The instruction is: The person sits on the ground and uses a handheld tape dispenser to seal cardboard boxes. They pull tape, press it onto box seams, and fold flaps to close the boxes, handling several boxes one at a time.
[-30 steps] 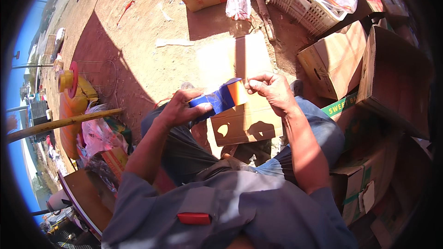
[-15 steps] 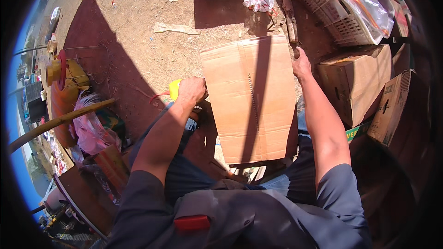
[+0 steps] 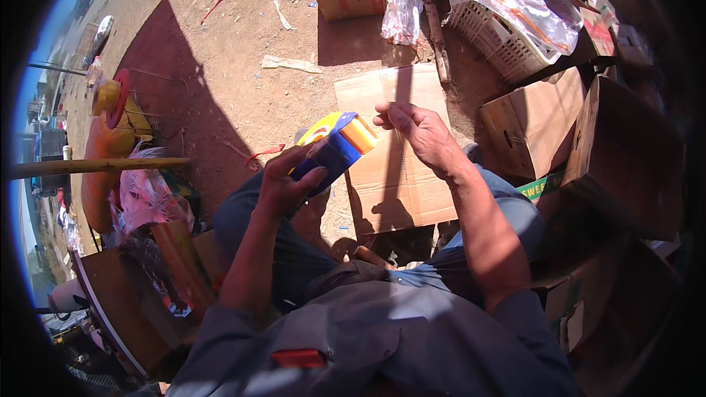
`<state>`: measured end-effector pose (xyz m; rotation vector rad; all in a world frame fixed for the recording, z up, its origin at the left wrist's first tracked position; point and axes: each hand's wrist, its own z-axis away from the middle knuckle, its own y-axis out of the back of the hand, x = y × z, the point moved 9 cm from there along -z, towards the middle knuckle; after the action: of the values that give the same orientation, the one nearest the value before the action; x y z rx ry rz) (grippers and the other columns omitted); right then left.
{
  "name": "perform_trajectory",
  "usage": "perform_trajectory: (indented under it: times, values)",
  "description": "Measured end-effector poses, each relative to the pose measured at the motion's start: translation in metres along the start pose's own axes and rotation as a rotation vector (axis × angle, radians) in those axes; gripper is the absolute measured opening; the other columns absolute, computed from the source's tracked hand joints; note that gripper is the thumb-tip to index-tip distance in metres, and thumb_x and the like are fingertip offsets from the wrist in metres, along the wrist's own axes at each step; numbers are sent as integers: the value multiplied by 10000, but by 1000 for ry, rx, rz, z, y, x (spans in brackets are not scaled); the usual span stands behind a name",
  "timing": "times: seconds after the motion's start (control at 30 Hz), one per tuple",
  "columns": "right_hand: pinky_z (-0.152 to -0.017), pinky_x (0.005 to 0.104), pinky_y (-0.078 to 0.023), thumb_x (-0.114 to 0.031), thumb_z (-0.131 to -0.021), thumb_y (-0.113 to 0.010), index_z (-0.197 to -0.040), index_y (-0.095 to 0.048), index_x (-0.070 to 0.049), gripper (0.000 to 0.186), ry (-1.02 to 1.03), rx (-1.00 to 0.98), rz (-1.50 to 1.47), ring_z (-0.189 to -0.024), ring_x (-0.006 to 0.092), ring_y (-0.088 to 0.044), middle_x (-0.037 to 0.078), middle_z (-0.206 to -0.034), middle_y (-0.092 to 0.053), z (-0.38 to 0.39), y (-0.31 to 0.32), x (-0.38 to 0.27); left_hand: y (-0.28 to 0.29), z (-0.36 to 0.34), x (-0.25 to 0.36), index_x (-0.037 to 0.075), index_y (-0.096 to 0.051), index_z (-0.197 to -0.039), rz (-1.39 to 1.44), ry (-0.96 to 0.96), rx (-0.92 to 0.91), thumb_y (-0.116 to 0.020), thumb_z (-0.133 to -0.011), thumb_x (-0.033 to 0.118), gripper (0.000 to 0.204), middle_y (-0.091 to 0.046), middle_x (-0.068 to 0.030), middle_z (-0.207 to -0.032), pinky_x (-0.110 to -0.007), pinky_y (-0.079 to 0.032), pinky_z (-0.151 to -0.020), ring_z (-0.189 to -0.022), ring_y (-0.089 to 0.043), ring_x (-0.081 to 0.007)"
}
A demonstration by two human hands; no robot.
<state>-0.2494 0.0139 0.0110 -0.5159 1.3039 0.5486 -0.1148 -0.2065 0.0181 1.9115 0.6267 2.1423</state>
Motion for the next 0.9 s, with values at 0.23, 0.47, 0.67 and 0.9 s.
perform_trajectory:
  times: [0.23,0.47,0.67,0.9]
  values:
    - [-820,267,-518,-184,-1027,-660,-1136,-731,40,259,-34,31,-131,-870,86,-620,23,-959,-723,89,-17,-7,-38,62,49,-2,-705,-1274,100,-127,-135,-787,-826,252,521,-757,-142,-1057,-337,-550,-880,-960,-726,-201]
    - [-801,256,-505,-159,-1003,-703,-1038,-746,11,179,-107,163,-403,-833,87,-615,20,-906,-705,118,-11,45,-58,70,42,-8,-702,-1272,61,7,-284,-780,-867,249,485,-762,-111,-1006,-319,-557,-844,-921,-701,-144]
    - [-772,262,-520,-119,-959,-733,-1022,-751,12,147,-79,321,-245,-806,96,-636,28,-873,-717,110,34,78,-39,61,37,19,-695,-1305,0,70,-335,-786,-881,273,503,-764,-116,-1048,-318,-560,-869,-946,-704,-139]
    - [-796,371,-561,-219,-920,-717,-985,-777,-54,188,-583,847,715,-863,226,-731,116,-934,-772,123,223,181,11,55,-41,69,-748,-1225,-449,467,-420,-718,-894,427,488,-769,-140,-953,-362,-575,-804,-874,-744,-229]
